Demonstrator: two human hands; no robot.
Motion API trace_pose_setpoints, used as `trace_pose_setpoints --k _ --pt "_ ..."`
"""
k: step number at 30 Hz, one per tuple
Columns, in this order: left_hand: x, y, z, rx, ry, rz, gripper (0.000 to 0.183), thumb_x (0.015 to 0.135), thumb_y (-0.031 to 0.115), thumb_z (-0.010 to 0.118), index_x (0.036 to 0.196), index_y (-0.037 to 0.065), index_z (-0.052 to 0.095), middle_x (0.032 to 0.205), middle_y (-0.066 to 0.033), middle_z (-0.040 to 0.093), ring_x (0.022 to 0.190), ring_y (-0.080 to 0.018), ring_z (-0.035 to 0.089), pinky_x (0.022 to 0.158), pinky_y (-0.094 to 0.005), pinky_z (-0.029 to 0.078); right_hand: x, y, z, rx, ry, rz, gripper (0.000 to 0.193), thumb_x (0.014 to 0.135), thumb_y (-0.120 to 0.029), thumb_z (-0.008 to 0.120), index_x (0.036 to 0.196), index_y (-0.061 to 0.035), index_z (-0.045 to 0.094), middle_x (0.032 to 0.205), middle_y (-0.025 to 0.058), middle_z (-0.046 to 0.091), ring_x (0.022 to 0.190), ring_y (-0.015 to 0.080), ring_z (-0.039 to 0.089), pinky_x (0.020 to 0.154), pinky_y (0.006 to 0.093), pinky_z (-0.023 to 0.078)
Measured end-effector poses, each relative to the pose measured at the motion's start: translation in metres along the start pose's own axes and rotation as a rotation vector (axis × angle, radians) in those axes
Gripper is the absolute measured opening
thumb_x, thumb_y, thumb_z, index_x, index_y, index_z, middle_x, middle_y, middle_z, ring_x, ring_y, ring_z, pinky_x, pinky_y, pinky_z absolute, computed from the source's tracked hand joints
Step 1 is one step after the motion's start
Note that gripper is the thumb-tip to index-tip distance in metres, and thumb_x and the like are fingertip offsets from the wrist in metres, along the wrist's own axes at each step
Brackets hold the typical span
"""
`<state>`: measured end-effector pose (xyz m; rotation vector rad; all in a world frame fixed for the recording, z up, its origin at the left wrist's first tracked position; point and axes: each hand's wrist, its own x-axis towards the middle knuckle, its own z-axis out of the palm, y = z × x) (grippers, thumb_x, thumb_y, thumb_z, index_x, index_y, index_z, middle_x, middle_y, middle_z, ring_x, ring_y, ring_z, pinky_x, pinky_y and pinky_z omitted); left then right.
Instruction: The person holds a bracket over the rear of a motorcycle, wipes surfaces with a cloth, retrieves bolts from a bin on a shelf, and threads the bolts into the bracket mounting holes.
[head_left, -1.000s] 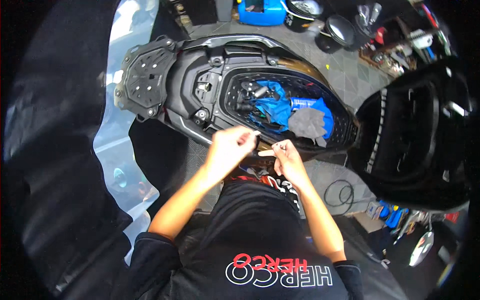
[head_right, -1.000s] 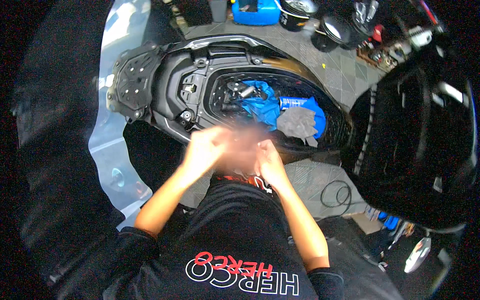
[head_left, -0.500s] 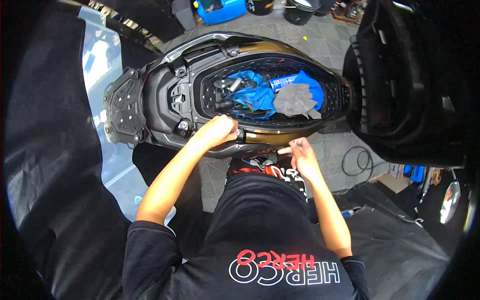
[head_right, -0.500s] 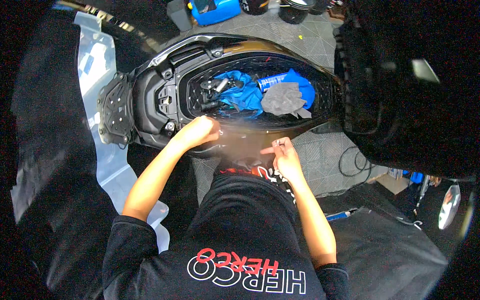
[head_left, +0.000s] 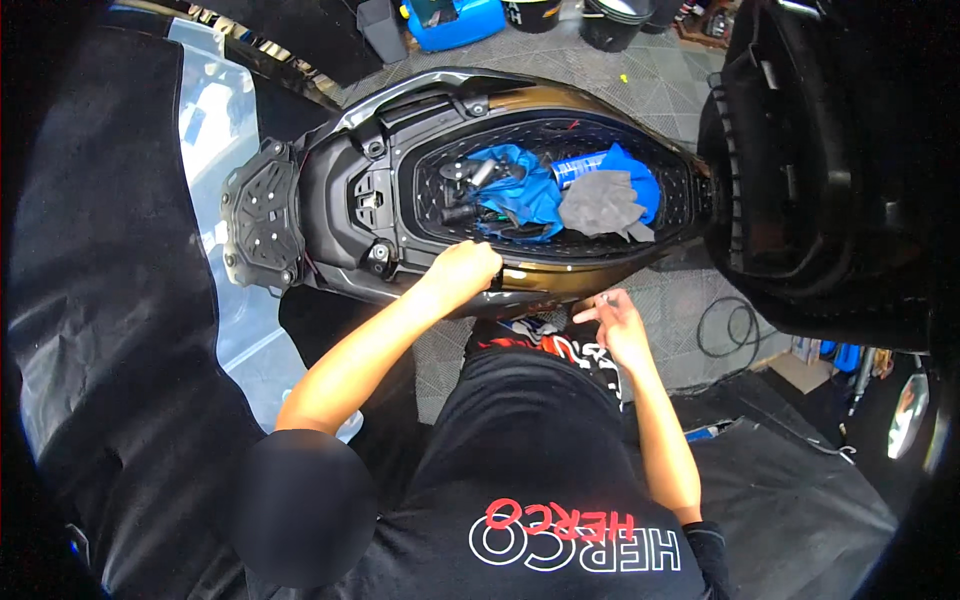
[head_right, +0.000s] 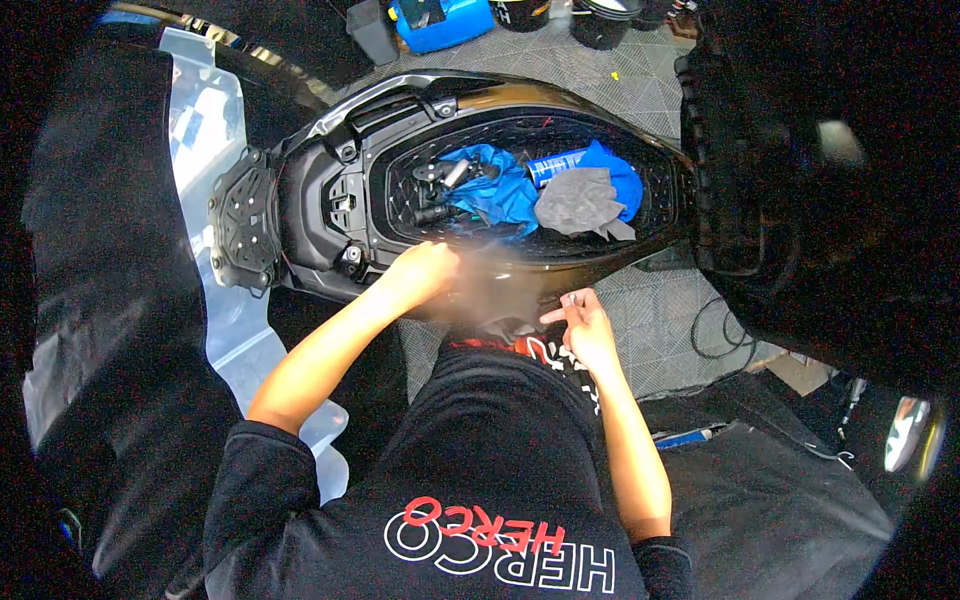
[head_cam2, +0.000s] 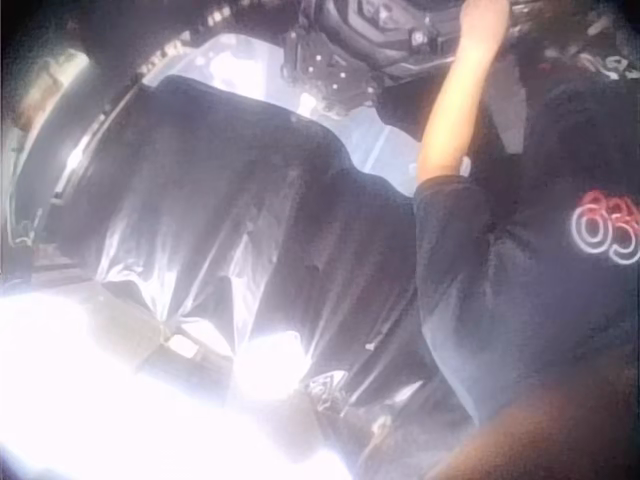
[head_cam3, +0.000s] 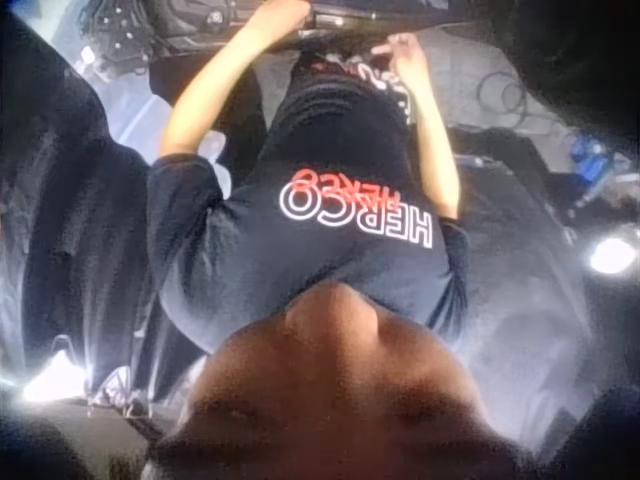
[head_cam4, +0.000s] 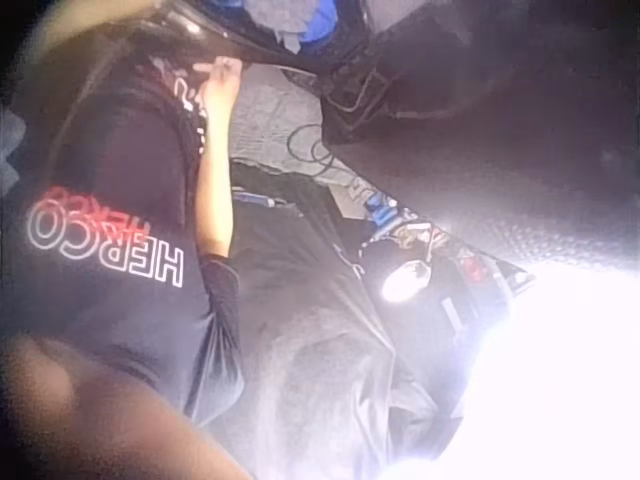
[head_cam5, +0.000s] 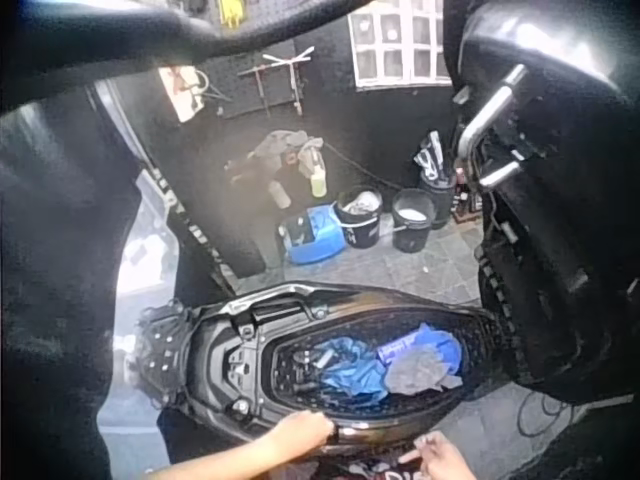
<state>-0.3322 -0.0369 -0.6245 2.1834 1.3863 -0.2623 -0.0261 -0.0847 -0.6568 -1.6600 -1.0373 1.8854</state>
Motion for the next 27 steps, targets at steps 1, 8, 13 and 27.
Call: trace_pose_setpoints --k 1,8,13,27 --pt "0.001 -0.001 0.001 -0.002 0.002 -0.006 0.010 0.076 0.010 0.068 0.079 0.001 0.071 0.081 -0.0191 0.069 0.079 -0.0350 0.072 0.071 -0.0446 0.059 0.001 0.000 0.000 -0.018 -0.009 0.013 0.016 0.106 -0.017 0.046 0.107 -0.0012 0.051 0.087 0.0157 0.072 0.042 0.0060 0.044 0.038 0.0205 0.034" --pt "0.006 -0.013 0.005 -0.128 -0.036 -0.030 0.013 0.074 0.009 0.069 0.083 0.001 0.072 0.083 -0.0225 0.069 0.082 -0.0381 0.071 0.075 -0.0459 0.058 0.001 -0.005 0.006 -0.092 -0.021 0.029 0.016 0.105 -0.019 0.049 0.108 -0.0035 0.053 0.083 0.0119 0.073 0.041 0.0055 0.042 0.038 0.0214 0.033" --pt "0.002 -0.017 0.011 -0.235 0.043 -0.014 0.015 0.073 0.010 0.070 0.086 0.004 0.073 0.084 -0.0194 0.069 0.087 -0.0378 0.069 0.079 -0.0462 0.056 0.001 -0.007 0.005 -0.141 -0.007 0.019 0.016 0.105 -0.019 0.049 0.109 -0.0042 0.053 0.080 0.0109 0.073 0.040 0.0054 0.041 0.037 0.0221 0.031" --pt "0.005 -0.018 0.022 0.035 0.118 -0.153 0.036 0.071 0.037 0.081 0.079 0.004 0.070 0.077 -0.0147 0.070 0.075 -0.0324 0.071 0.068 -0.0428 0.055 -0.002 -0.009 0.004 -0.206 0.006 0.060 0.021 0.102 -0.023 0.054 0.108 -0.0038 0.056 0.074 0.0061 0.073 0.042 0.0087 0.049 0.041 0.0275 0.037"
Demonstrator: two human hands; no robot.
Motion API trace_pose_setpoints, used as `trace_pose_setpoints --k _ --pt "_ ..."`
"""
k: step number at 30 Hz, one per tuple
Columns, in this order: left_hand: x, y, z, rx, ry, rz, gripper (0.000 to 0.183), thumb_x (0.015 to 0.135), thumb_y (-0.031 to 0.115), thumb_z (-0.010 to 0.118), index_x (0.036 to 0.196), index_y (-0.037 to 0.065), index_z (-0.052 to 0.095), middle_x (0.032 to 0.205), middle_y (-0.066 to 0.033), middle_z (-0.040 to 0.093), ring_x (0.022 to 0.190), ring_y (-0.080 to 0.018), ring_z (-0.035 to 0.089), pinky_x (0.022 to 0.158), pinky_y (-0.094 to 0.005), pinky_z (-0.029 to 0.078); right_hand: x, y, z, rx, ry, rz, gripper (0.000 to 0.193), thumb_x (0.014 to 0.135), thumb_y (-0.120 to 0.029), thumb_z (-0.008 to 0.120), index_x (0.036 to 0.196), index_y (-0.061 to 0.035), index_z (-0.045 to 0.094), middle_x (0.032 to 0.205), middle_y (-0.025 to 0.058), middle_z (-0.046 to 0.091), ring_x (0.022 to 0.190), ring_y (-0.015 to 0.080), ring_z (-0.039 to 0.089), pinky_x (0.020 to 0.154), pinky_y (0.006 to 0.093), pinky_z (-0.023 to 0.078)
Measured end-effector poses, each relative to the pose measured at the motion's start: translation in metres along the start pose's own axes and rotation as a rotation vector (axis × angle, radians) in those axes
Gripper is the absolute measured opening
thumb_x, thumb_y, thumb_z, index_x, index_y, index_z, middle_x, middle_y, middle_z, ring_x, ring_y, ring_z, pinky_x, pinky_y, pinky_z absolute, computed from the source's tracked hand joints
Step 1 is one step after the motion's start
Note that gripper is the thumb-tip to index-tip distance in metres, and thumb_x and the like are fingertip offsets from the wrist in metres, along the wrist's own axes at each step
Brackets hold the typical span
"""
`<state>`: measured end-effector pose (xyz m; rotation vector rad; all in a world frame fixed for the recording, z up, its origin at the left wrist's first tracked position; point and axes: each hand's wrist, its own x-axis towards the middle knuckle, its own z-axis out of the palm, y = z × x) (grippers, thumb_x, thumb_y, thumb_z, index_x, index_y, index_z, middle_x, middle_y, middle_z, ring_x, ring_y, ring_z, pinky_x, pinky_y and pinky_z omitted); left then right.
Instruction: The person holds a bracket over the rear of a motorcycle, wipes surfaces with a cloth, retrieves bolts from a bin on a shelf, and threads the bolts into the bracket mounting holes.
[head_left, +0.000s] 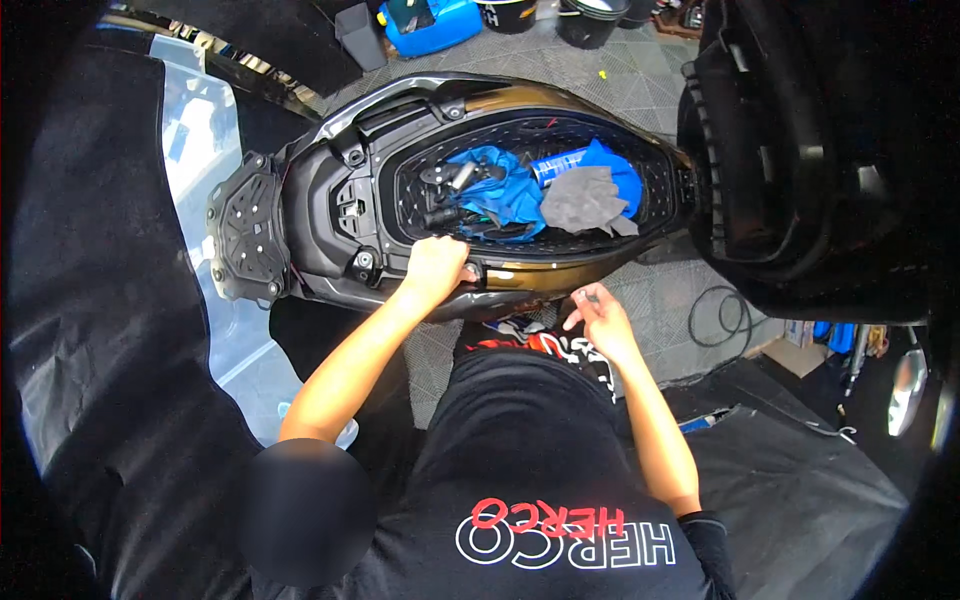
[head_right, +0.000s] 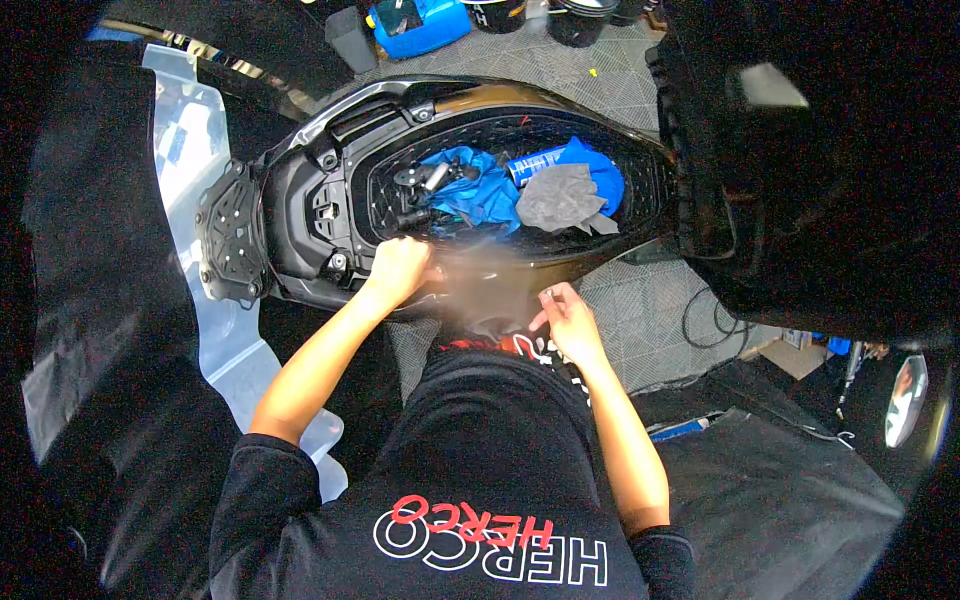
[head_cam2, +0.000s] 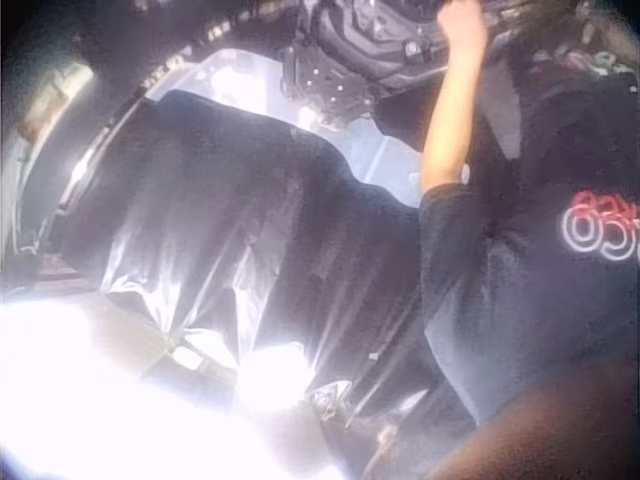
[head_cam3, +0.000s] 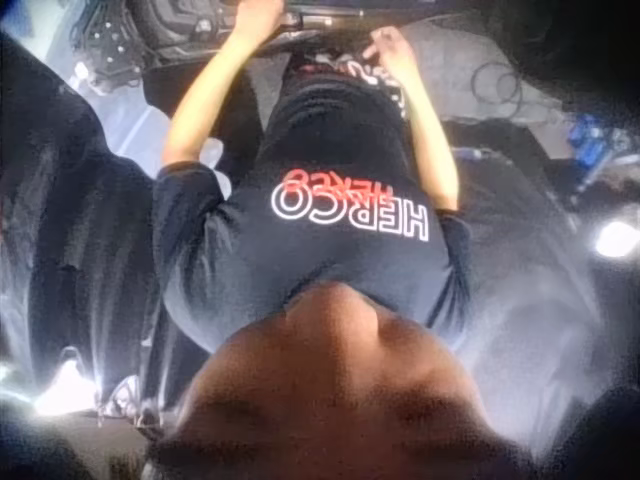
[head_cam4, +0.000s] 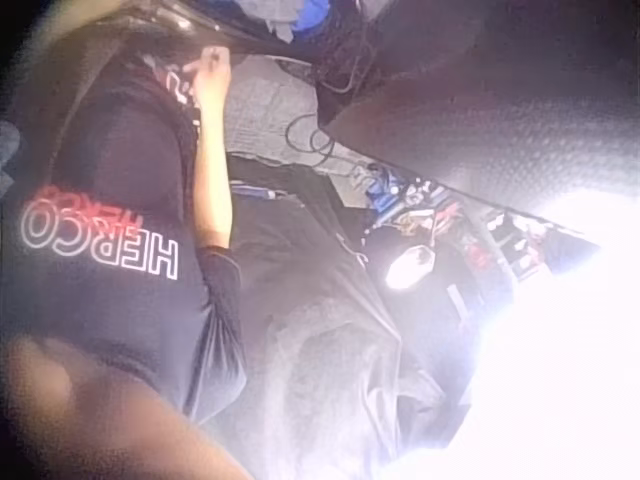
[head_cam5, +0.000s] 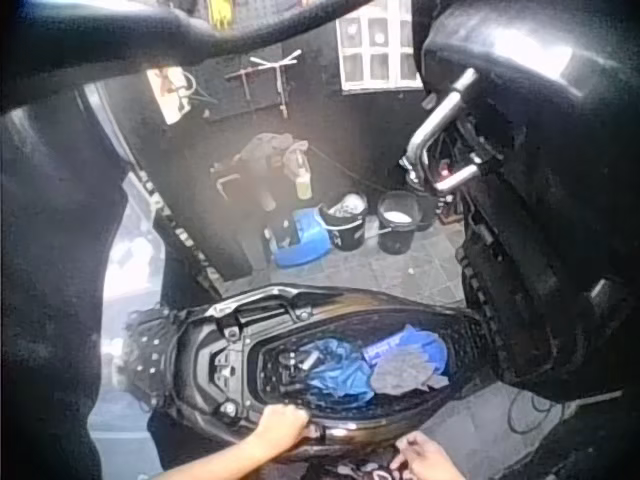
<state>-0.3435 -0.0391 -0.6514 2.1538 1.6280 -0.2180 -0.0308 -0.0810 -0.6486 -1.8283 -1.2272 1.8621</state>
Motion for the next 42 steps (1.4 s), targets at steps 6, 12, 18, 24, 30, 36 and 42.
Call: trace_pose_setpoints --k 6,12,18,24,30,36,42 --pt "0.001 0.003 0.024 0.013 0.041 -0.017 0.032 0.075 0.035 0.079 0.076 0.004 0.070 0.075 -0.0168 0.069 0.078 -0.0344 0.070 0.070 -0.0455 0.056 0.002 0.013 0.000 0.017 -0.005 -0.090 0.026 0.098 -0.028 0.063 0.111 -0.0059 0.068 0.070 0.0040 0.072 0.051 0.0058 0.053 0.050 0.0255 0.041" --pt "-0.006 0.012 0.010 -0.117 0.037 -0.098 0.025 0.076 0.025 0.078 0.081 0.002 0.070 0.077 -0.0200 0.069 0.077 -0.0381 0.070 0.072 -0.0480 0.056 -0.004 0.002 -0.001 -0.254 0.166 -0.299 0.028 0.086 -0.028 0.077 0.106 -0.0084 0.077 0.067 0.0025 0.068 0.059 0.0063 0.058 0.056 0.0251 0.045" --pt "0.008 0.041 0.028 0.009 0.214 -0.356 0.014 0.072 0.015 0.077 0.074 0.002 0.072 0.079 -0.0193 0.071 0.080 -0.0357 0.073 0.071 -0.0444 0.059 0.012 0.003 -0.009 -0.175 0.021 -0.300 0.013 0.086 -0.015 0.071 0.086 -0.0036 0.066 0.070 0.0052 0.070 0.066 0.0107 0.064 0.064 0.0288 0.049" --pt "-0.022 0.059 0.011 0.004 0.279 -0.412 0.011 0.084 0.016 0.067 0.083 0.006 0.072 0.083 -0.0123 0.070 0.081 -0.0284 0.070 0.069 -0.0374 0.057 0.036 -0.025 -0.016 -0.112 -0.152 -0.331 0.009 0.086 -0.004 0.071 0.091 -0.0014 0.064 0.076 0.0062 0.073 0.074 0.0121 0.070 0.065 0.0264 0.051" --pt "-0.112 0.087 -0.004 -0.438 0.794 -0.607 0.029 0.094 0.027 0.064 0.074 0.007 0.056 0.064 -0.0107 0.055 0.056 -0.0320 0.059 0.055 -0.0427 0.048 0.087 -0.067 -0.002 -0.159 -0.132 -0.501 0.015 0.083 -0.002 0.074 0.098 -0.0002 0.072 0.085 0.0081 0.075 0.077 0.0113 0.069 0.071 0.0251 0.053" --pt "-0.214 0.037 0.074 -0.690 0.495 -0.694 0.030 0.093 0.027 0.065 0.074 0.005 0.059 0.063 -0.0134 0.060 0.057 -0.0326 0.062 0.056 -0.0419 0.048 0.173 -0.179 0.055 -0.177 -0.060 -0.736 0.011 0.086 -0.005 0.068 0.097 -0.0010 0.070 0.085 0.0080 0.075 0.076 0.0121 0.070 0.071 0.0266 0.053" --pt "-0.319 -0.070 0.239 -0.882 0.143 -0.845 0.026 0.086 0.029 0.064 0.095 0.005 0.072 0.090 -0.0221 0.071 0.089 -0.0415 0.069 0.081 -0.0504 0.054 0.244 -0.239 0.111 -0.664 0.345 -0.843 0.018 0.085 -0.014 0.073 0.095 -0.0018 0.065 0.081 0.0172 0.072 0.077 0.0296 0.073 0.071 0.0377 0.056"
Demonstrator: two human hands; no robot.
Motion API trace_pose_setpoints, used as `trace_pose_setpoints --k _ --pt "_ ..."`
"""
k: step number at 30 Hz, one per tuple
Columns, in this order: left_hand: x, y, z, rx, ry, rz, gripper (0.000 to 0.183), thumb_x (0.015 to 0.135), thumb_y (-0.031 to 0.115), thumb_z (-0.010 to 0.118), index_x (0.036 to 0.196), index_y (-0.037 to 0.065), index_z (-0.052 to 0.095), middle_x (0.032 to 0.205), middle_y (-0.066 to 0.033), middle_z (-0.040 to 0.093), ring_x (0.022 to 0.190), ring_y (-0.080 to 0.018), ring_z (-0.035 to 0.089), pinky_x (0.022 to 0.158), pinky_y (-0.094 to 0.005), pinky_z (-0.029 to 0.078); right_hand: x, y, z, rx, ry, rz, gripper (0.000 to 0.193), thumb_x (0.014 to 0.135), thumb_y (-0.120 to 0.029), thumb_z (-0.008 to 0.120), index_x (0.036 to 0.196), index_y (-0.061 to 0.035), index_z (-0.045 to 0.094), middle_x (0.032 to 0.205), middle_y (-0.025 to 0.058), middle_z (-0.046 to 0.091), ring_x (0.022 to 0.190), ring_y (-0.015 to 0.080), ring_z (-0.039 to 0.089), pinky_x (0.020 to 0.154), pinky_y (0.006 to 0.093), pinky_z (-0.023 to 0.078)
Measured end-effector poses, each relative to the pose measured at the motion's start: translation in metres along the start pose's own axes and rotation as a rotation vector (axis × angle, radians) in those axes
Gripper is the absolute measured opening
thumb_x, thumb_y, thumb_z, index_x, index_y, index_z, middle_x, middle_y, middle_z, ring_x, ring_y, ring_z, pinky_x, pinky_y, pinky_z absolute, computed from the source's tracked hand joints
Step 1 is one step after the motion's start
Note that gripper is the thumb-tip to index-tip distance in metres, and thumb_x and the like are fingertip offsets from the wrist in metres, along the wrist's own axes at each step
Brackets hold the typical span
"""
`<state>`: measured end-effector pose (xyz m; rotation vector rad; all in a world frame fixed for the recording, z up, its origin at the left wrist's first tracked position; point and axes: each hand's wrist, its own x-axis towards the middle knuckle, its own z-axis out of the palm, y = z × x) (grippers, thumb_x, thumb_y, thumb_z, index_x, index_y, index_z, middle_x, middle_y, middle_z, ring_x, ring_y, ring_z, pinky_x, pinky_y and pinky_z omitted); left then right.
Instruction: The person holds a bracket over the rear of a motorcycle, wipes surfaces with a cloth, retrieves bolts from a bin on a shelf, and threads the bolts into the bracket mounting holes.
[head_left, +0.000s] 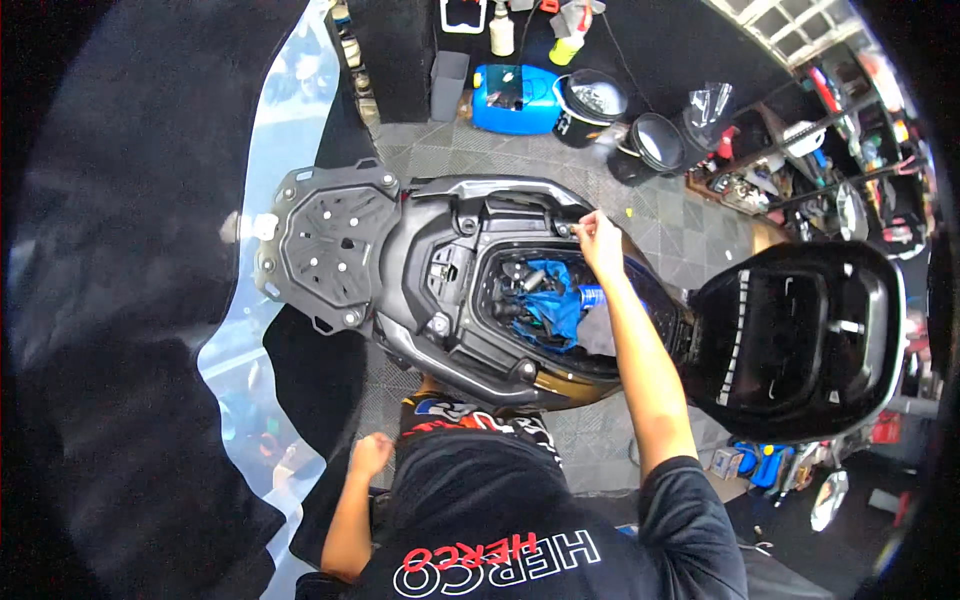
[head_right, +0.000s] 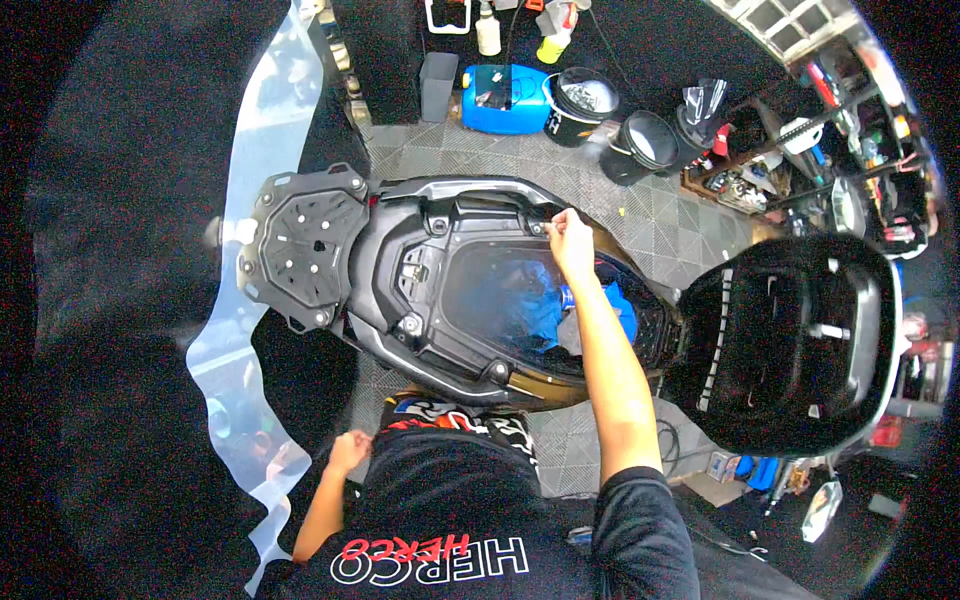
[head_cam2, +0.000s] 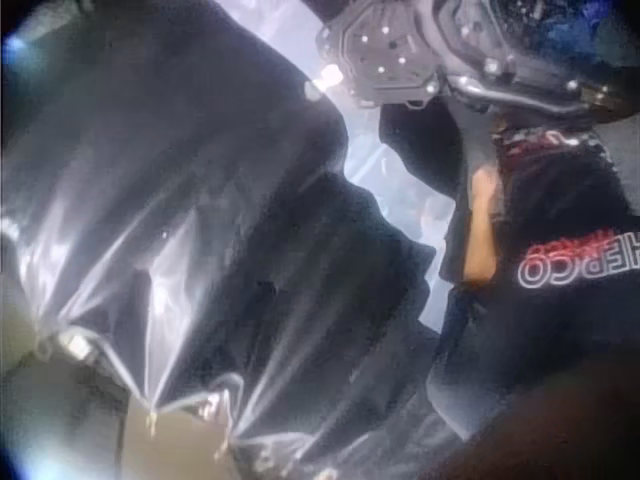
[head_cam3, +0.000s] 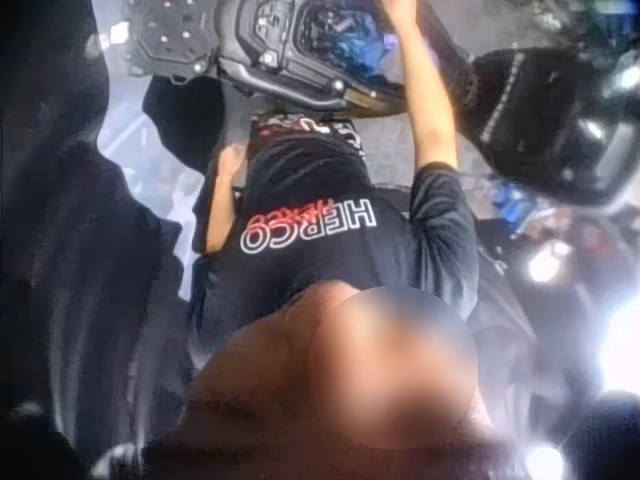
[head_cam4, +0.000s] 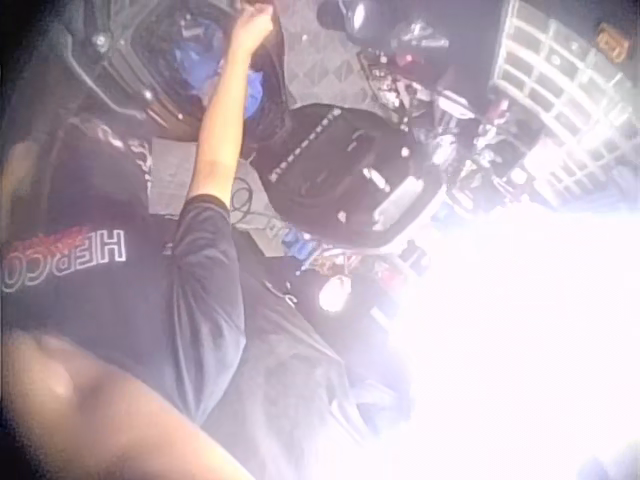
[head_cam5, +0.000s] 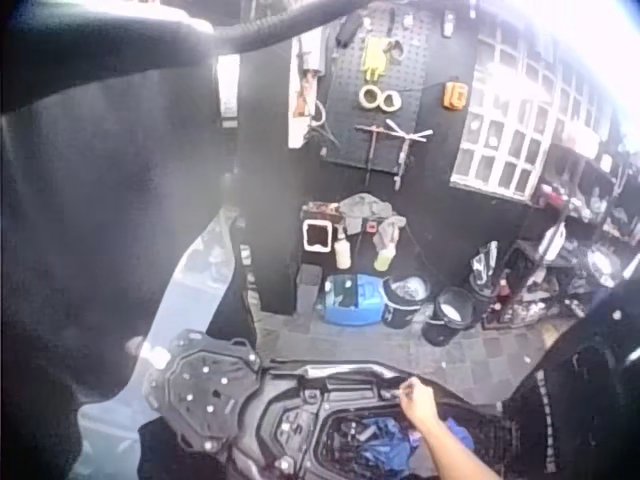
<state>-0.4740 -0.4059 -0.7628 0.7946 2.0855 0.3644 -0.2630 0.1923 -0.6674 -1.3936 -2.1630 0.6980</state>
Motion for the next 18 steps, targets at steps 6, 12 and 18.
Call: trace_pose_setpoints --k 6,12,18 --pt "0.037 -0.105 -0.047 -0.084 0.056 -0.305 0.019 0.087 0.017 0.060 0.085 0.000 0.069 0.078 -0.0191 0.072 0.073 -0.0343 0.072 0.067 -0.0437 0.058 0.005 0.005 0.030 -0.191 0.007 0.027 0.019 0.085 -0.012 0.073 0.097 -0.0012 0.063 0.086 0.0203 0.071 0.082 0.0355 0.071 0.074 0.0421 0.055" --pt "0.065 -0.087 -0.072 -0.407 0.086 -0.334 0.017 0.093 0.004 0.053 0.087 -0.002 0.067 0.071 -0.0093 0.068 0.059 -0.0125 0.064 0.056 -0.0294 0.054 0.004 -0.008 0.036 -0.187 0.105 0.080 0.022 0.086 -0.017 0.076 0.098 -0.0026 0.066 0.080 0.0172 0.071 0.074 0.0309 0.071 0.070 0.0393 0.054" --pt "0.076 -0.036 -0.059 -0.532 0.009 -0.290 0.017 0.094 0.008 0.055 0.092 -0.003 0.068 0.074 -0.0091 0.070 0.063 -0.0125 0.066 0.056 -0.0275 0.052 -0.004 -0.002 0.040 -0.342 0.158 0.065 0.024 0.090 -0.024 0.072 0.097 -0.0024 0.065 0.080 0.0184 0.071 0.075 0.0351 0.071 0.068 0.0417 0.054"
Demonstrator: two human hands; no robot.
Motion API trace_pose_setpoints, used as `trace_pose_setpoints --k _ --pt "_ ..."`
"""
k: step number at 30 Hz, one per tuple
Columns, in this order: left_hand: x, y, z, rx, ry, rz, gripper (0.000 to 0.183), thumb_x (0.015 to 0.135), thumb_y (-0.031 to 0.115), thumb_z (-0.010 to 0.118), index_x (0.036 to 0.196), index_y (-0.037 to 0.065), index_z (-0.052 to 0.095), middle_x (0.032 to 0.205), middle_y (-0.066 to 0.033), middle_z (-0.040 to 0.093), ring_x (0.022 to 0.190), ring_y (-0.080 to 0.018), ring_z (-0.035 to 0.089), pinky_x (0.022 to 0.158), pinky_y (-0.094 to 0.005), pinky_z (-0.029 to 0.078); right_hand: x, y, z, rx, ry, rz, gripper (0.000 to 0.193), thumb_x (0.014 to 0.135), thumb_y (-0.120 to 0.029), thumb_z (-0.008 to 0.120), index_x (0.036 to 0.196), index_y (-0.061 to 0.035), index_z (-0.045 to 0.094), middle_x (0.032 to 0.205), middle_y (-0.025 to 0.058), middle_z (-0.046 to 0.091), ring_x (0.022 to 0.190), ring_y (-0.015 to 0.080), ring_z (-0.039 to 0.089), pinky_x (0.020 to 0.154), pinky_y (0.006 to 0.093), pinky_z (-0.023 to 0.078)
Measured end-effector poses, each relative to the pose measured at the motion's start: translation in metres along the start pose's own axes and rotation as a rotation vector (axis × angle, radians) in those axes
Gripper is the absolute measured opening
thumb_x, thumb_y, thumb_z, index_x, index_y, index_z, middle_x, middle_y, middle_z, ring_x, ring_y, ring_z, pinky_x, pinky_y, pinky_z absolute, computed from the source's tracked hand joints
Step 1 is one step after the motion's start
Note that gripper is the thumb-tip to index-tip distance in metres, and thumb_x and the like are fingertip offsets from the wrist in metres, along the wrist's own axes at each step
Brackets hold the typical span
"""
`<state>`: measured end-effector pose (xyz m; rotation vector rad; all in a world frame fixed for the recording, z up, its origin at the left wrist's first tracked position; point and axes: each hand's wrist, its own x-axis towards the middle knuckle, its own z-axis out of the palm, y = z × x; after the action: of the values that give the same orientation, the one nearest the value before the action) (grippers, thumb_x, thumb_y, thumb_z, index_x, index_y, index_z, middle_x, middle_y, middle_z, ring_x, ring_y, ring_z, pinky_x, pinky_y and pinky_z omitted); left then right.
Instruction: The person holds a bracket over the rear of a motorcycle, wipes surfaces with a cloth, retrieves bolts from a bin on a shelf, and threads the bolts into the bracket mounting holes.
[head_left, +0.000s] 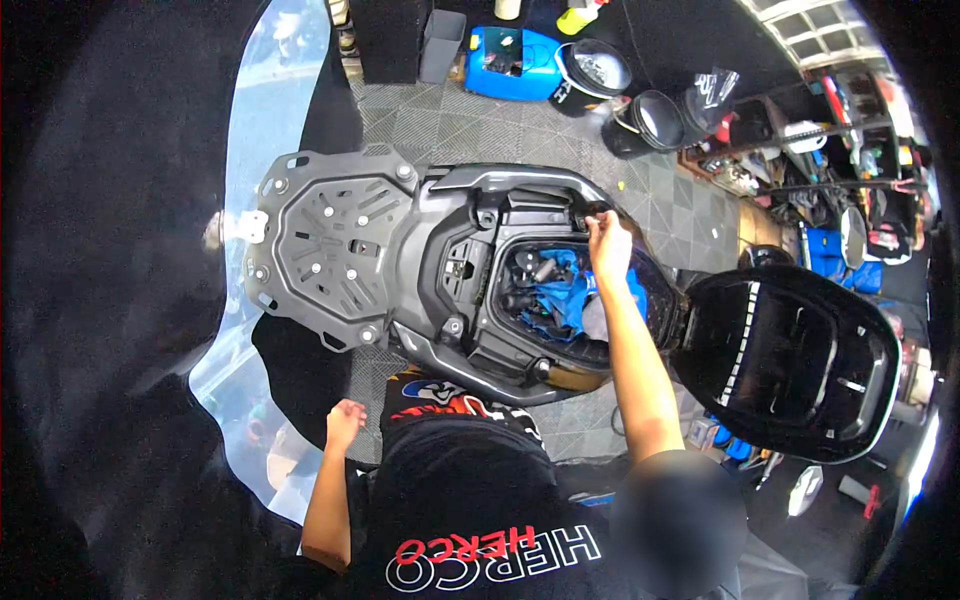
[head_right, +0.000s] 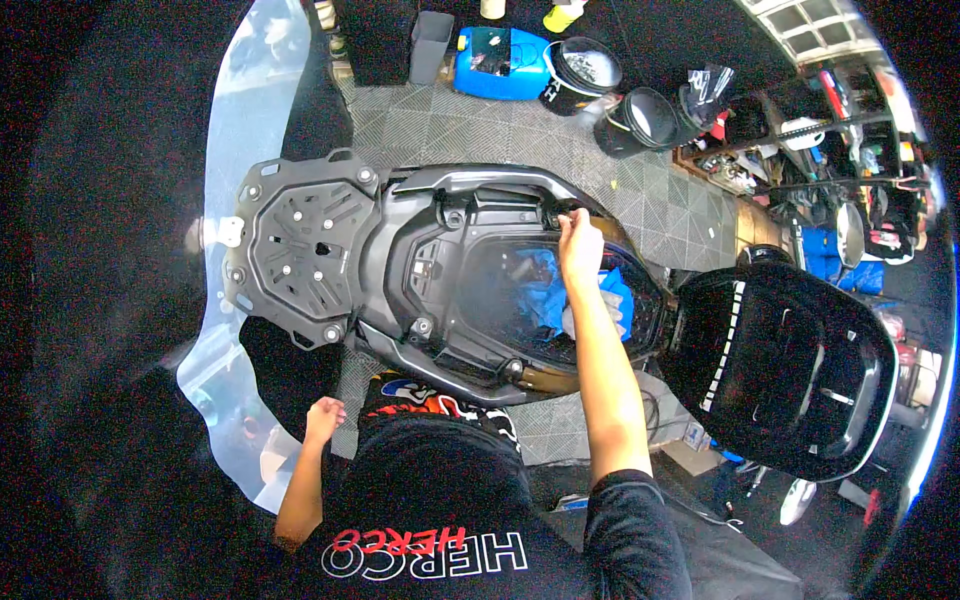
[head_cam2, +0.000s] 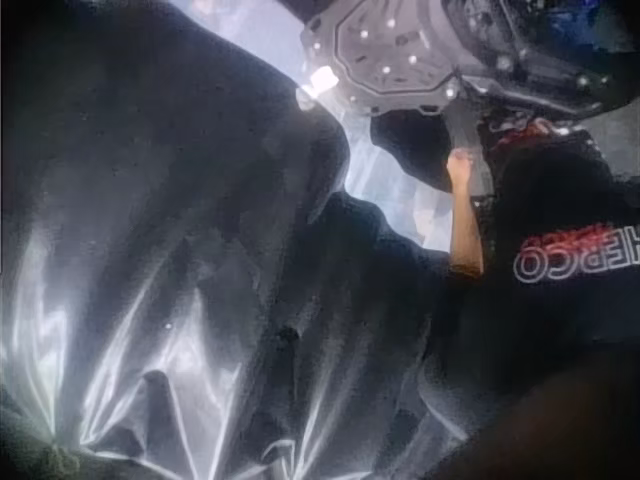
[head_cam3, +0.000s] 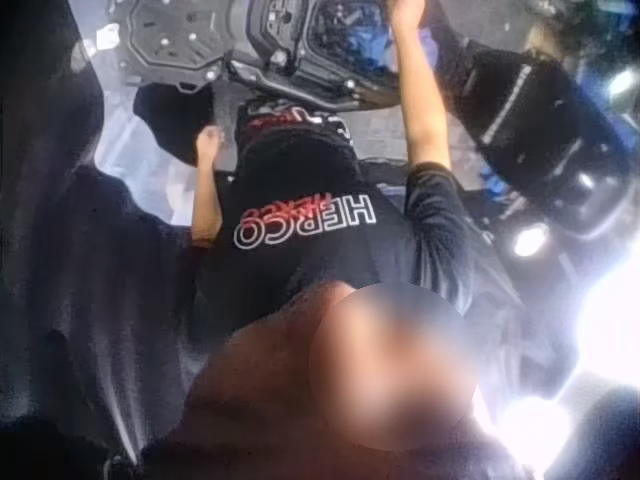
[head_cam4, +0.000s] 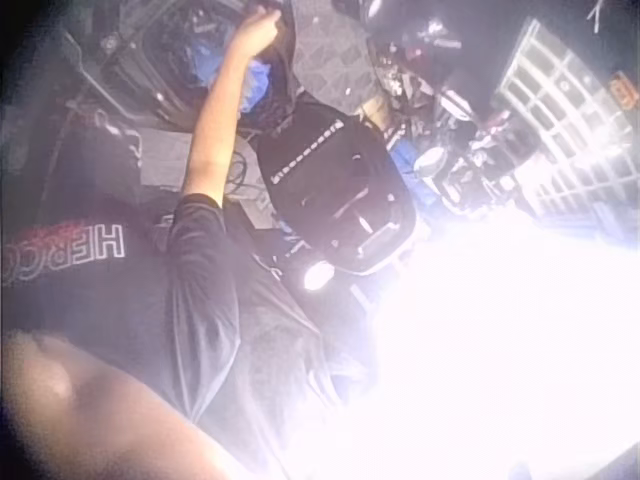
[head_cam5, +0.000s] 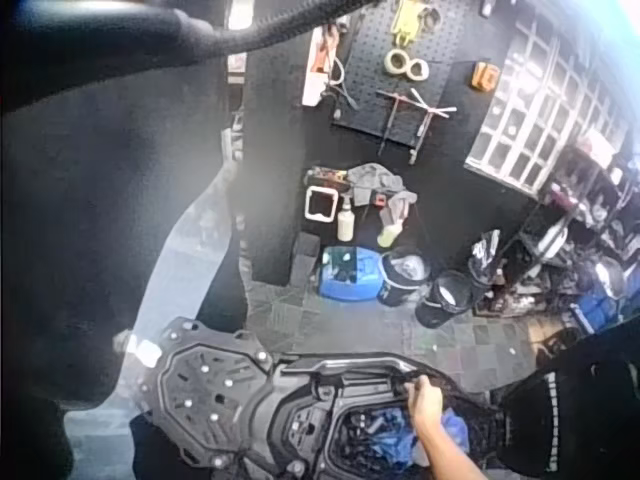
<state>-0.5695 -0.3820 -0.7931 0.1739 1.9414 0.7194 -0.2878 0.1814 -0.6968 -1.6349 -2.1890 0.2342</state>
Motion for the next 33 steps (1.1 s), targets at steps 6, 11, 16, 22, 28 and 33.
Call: trace_pose_setpoints --k 6,11,16,22,28,33 --pt "-0.011 -0.011 0.016 -0.016 -0.014 -0.022 0.017 0.096 0.008 0.054 0.092 -0.002 0.066 0.076 -0.0087 0.071 0.062 -0.0127 0.065 0.057 -0.0283 0.053 -0.010 0.005 -0.001 0.066 -0.063 -0.011 0.024 0.092 -0.026 0.068 0.100 -0.0033 0.067 0.086 0.0201 0.071 0.080 0.0386 0.069 0.072 0.0477 0.054" --pt "-0.026 -0.011 0.032 0.026 -0.013 -0.077 0.017 0.096 0.007 0.053 0.091 -0.003 0.066 0.076 -0.0098 0.071 0.064 -0.0143 0.067 0.059 -0.0293 0.055 -0.014 0.025 0.014 -0.044 -0.100 -0.191 0.031 0.094 -0.025 0.064 0.121 -0.0080 0.066 0.080 0.0214 0.068 0.072 0.0393 0.067 0.067 0.0480 0.053" --pt "-0.042 -0.018 0.045 -0.081 0.011 -0.095 0.015 0.093 0.005 0.054 0.093 -0.004 0.066 0.077 -0.0096 0.071 0.065 -0.0141 0.067 0.059 -0.0285 0.054 -0.018 0.020 0.001 0.001 -0.025 -0.138 0.028 0.094 -0.021 0.064 0.119 -0.0110 0.068 0.077 0.0225 0.066 0.068 0.0403 0.066 0.063 0.0486 0.052" --pt "-0.053 0.009 0.072 0.075 -0.009 -0.012 0.018 0.092 0.007 0.053 0.094 -0.002 0.068 0.078 -0.0085 0.072 0.067 -0.0150 0.068 0.058 -0.0282 0.053 -0.012 0.026 -0.012 0.141 -0.014 -0.173 0.022 0.095 -0.016 0.059 0.112 -0.0068 0.070 0.088 0.0211 0.071 0.075 0.0376 0.070 0.069 0.0463 0.056" --pt "-0.041 0.033 0.074 0.152 -0.058 -0.001 0.018 0.093 0.011 0.057 0.095 -0.002 0.070 0.079 -0.0121 0.072 0.071 -0.0181 0.070 0.064 -0.0320 0.056 -0.006 0.038 -0.002 0.108 -0.034 -0.338 0.021 0.096 -0.014 0.055 0.109 -0.0077 0.070 0.086 0.0213 0.070 0.078 0.0386 0.069 0.070 0.0476 0.055" --pt "-0.062 0.088 0.063 0.886 -0.188 0.229 0.032 0.089 0.030 0.058 0.089 0.002 0.072 0.082 -0.0207 0.071 0.082 -0.0384 0.070 0.078 -0.0473 0.055 0.042 -0.032 -0.047 0.107 -0.030 -0.148 0.028 0.098 -0.033 0.060 0.109 -0.0086 0.065 0.083 0.0178 0.070 0.078 0.0360 0.070 0.073 0.0439 0.055"
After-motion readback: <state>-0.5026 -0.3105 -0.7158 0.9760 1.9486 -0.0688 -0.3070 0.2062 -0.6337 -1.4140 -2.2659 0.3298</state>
